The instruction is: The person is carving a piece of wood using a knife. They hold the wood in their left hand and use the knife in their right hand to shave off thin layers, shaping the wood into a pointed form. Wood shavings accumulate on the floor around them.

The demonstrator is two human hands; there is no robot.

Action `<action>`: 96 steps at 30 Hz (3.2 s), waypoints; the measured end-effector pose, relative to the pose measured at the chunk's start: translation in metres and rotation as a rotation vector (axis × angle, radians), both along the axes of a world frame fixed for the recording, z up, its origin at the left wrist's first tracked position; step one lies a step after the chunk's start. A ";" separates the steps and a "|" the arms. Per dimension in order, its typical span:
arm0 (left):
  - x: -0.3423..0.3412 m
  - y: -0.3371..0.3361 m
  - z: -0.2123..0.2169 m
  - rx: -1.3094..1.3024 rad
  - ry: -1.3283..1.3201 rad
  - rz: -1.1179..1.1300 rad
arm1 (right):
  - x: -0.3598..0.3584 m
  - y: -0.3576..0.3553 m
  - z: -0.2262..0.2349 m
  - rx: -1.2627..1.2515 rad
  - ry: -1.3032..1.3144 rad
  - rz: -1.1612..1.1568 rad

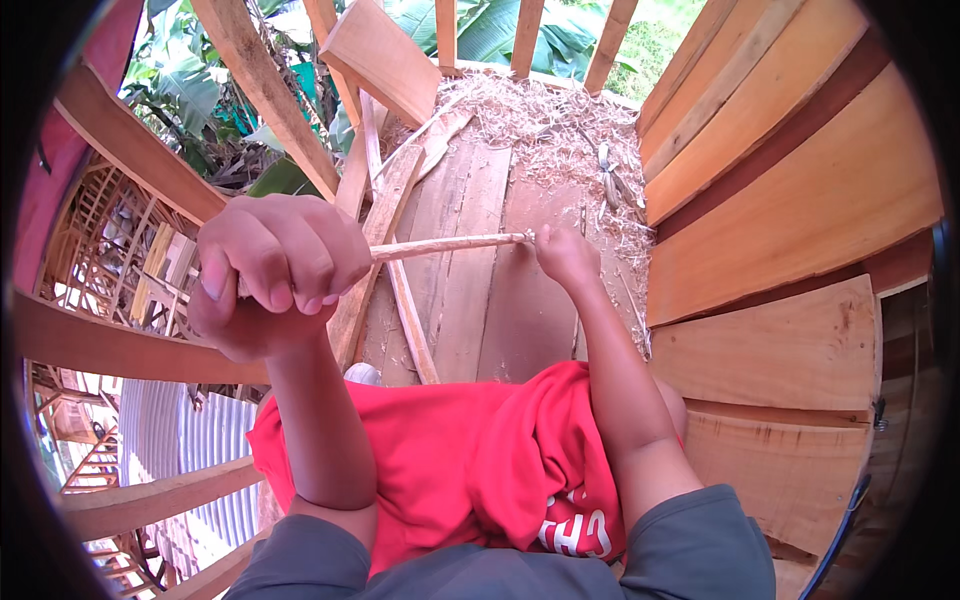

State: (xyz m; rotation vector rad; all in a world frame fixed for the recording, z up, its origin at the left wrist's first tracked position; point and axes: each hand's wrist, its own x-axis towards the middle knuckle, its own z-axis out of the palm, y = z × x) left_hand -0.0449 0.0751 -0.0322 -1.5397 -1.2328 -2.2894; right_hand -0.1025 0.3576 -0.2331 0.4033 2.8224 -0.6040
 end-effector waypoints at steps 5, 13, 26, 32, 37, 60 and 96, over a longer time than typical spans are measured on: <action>-0.002 0.009 -0.001 0.019 -0.015 0.006 | -0.004 0.025 -0.028 -0.059 0.038 -0.054; -0.002 0.009 0.000 -0.016 0.018 0.000 | -0.003 0.023 -0.029 -0.031 0.086 -0.086; 0.001 0.003 -0.005 0.007 -0.020 0.027 | -0.004 0.010 0.008 -0.501 -0.261 -0.077; 0.004 0.007 0.001 -0.044 0.011 0.010 | 0.002 -0.004 0.024 -0.067 -0.029 0.111; 0.002 0.018 0.002 -0.009 0.014 -0.001 | -0.005 0.031 -0.035 -0.108 0.034 -0.058; 0.003 0.013 0.004 -0.022 0.014 -0.017 | -0.004 0.027 -0.024 -0.017 -0.023 -0.044; 0.001 0.003 -0.008 0.178 -0.186 0.137 | -0.001 0.004 -0.048 -0.266 0.176 -0.141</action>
